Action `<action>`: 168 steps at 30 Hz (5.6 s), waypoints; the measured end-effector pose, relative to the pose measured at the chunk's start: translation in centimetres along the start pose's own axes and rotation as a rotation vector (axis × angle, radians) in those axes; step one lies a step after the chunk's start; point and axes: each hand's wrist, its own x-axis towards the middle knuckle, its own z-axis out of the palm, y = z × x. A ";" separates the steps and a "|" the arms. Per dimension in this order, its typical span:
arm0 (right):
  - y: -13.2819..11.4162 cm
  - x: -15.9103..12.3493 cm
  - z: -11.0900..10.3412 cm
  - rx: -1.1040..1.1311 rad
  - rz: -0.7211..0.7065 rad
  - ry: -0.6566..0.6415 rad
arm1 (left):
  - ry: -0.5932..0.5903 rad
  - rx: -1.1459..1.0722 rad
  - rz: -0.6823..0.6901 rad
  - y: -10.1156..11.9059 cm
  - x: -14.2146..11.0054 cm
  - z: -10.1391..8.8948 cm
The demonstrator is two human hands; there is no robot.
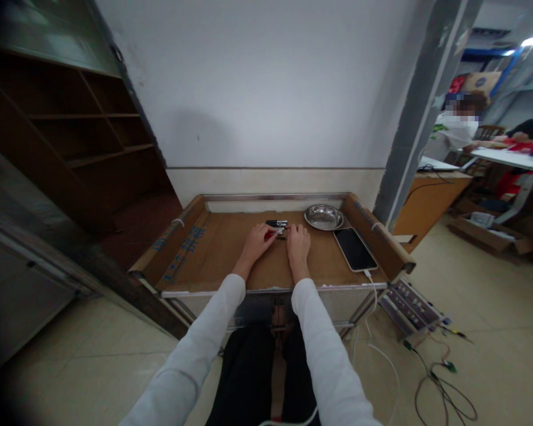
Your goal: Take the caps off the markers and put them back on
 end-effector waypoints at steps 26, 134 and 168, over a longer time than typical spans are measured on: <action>-0.2 0.1 0.4 0.437 -0.260 -0.038 | 0.347 0.038 -0.316 -1.1 -0.2 0.4; 0.0 0.0 -0.1 0.533 -0.223 -0.179 | -0.070 -0.203 -0.094 -1.1 -0.3 1.2; 0.7 0.0 0.5 0.189 -0.093 -0.129 | -0.202 0.095 -0.030 0.2 -0.3 0.1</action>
